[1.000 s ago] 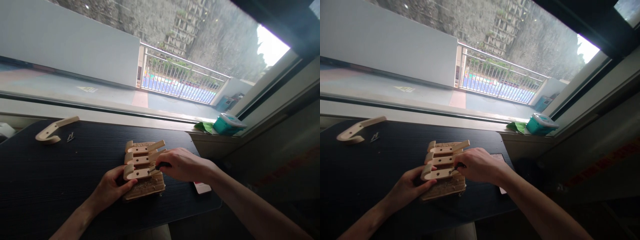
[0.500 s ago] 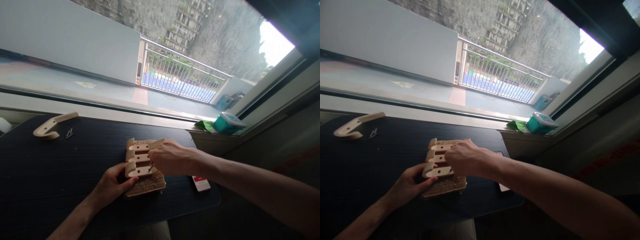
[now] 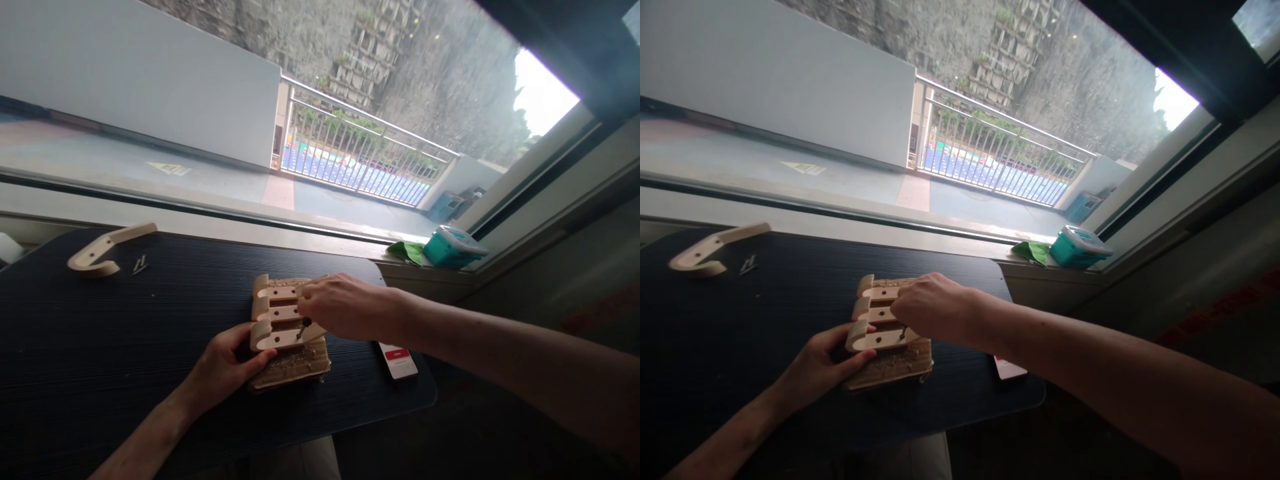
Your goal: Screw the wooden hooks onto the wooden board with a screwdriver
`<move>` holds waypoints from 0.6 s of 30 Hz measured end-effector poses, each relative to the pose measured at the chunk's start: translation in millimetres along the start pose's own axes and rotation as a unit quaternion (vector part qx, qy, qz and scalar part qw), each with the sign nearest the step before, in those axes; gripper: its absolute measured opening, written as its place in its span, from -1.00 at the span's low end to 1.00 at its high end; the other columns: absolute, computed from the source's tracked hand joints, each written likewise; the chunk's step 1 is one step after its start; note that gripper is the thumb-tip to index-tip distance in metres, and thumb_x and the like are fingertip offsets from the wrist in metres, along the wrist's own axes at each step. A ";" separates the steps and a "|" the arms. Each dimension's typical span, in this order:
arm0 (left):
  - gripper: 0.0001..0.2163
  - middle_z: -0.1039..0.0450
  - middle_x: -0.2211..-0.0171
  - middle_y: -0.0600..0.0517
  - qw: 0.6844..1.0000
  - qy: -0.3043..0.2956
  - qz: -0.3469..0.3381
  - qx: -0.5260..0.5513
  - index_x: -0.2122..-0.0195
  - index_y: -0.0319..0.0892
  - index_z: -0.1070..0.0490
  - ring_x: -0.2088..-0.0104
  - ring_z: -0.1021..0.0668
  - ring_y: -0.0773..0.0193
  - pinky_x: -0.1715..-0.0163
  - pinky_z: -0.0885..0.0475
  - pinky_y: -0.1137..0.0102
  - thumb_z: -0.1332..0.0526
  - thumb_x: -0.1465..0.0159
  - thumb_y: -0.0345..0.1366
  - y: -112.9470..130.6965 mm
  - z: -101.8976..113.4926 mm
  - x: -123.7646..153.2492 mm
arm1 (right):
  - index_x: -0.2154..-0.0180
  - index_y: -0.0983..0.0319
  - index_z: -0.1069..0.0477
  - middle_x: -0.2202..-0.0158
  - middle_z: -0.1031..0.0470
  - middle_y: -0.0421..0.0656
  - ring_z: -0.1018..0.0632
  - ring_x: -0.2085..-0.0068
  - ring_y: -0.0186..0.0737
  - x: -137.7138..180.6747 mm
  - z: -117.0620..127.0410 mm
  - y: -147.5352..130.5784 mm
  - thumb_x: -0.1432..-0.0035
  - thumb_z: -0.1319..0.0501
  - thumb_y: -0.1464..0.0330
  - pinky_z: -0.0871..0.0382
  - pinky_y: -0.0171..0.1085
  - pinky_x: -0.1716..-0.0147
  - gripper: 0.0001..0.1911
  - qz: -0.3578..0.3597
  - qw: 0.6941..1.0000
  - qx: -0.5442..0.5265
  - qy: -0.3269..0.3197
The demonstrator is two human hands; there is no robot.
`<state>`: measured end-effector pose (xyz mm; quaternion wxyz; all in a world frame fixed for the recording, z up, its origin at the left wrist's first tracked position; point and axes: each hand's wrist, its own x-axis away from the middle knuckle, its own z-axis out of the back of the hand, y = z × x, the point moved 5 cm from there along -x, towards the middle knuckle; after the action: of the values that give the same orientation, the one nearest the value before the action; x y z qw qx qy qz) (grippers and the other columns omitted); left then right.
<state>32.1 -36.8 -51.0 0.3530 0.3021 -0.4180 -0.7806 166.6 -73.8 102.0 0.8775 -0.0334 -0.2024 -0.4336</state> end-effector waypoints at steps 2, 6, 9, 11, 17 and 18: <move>-0.70 -0.59 0.26 0.05 1.000 0.002 -0.002 -0.003 0.18 -0.16 -0.47 0.27 -0.60 0.20 0.28 -0.51 0.47 -0.26 -0.10 -0.13 -0.5 0.2 -0.1 | 0.33 0.32 -0.45 0.26 -0.53 -0.08 -0.49 0.24 -0.26 -0.6 -3.2 -0.7 -0.15 -0.07 0.59 -0.25 -0.33 0.30 -0.80 0.004 1.000 -0.003 0.009; -0.68 -0.59 0.24 0.03 1.000 0.001 -0.002 -0.002 0.17 -0.17 -0.47 0.25 -0.60 0.17 0.27 -0.51 0.44 -0.26 -0.10 -0.12 0.4 0.0 -0.4 | 0.40 0.30 -0.45 0.36 -0.53 -0.11 -0.50 0.33 -0.24 -6.6 -8.3 1.7 -0.14 -0.08 0.53 -0.25 -0.31 0.40 -0.82 -0.038 0.999 -0.015 -0.020; -0.64 -0.59 0.21 0.01 1.000 0.003 0.003 0.005 0.15 -0.19 -0.47 0.22 -0.60 0.14 0.24 -0.51 0.41 -0.26 -0.09 -0.09 0.5 0.1 -0.1 | 0.41 0.27 -0.45 0.36 -0.54 -0.10 -0.51 0.34 -0.21 -11.9 -7.1 4.9 -0.16 -0.07 0.44 -0.24 -0.30 0.41 -0.81 -0.084 0.995 -0.040 -0.033; -0.63 -0.59 0.22 0.00 1.000 0.003 0.005 0.009 0.15 -0.20 -0.46 0.23 -0.60 0.14 0.24 -0.52 0.39 -0.26 -0.08 -0.07 -0.1 0.0 0.2 | 0.37 0.26 -0.45 0.32 -0.54 -0.09 -0.52 0.31 -0.19 -13.1 -5.1 5.7 -0.16 -0.06 0.40 -0.25 -0.29 0.40 -0.80 -0.098 0.993 -0.053 -0.047; -0.60 -0.59 0.23 0.00 1.000 0.016 0.001 0.011 0.14 -0.21 -0.46 0.24 -0.60 0.13 0.23 -0.51 0.39 -0.27 -0.07 -0.06 -1.6 -0.1 0.8 | 0.09 0.23 -0.39 0.29 -0.55 -0.08 -0.52 0.26 -0.12 -1.5 11.0 5.3 -0.08 -0.12 0.36 -0.25 -0.29 0.43 -0.68 -0.112 0.988 -0.065 -0.081; -0.60 -0.59 0.23 0.00 1.000 0.017 0.000 0.011 0.13 -0.21 -0.46 0.24 -0.60 0.14 0.23 -0.51 0.39 -0.27 -0.07 -0.06 -1.7 -0.3 0.7 | 0.10 0.23 -0.40 0.30 -0.54 -0.08 -0.52 0.27 -0.13 0.5 13.5 5.1 -0.08 -0.12 0.37 -0.24 -0.29 0.44 -0.69 -0.111 0.989 -0.061 -0.082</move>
<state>31.4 -36.9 -52.7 0.3567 0.3190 -0.4205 -0.7708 166.4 -67.8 115.1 0.8006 -0.0992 -0.2493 -0.5357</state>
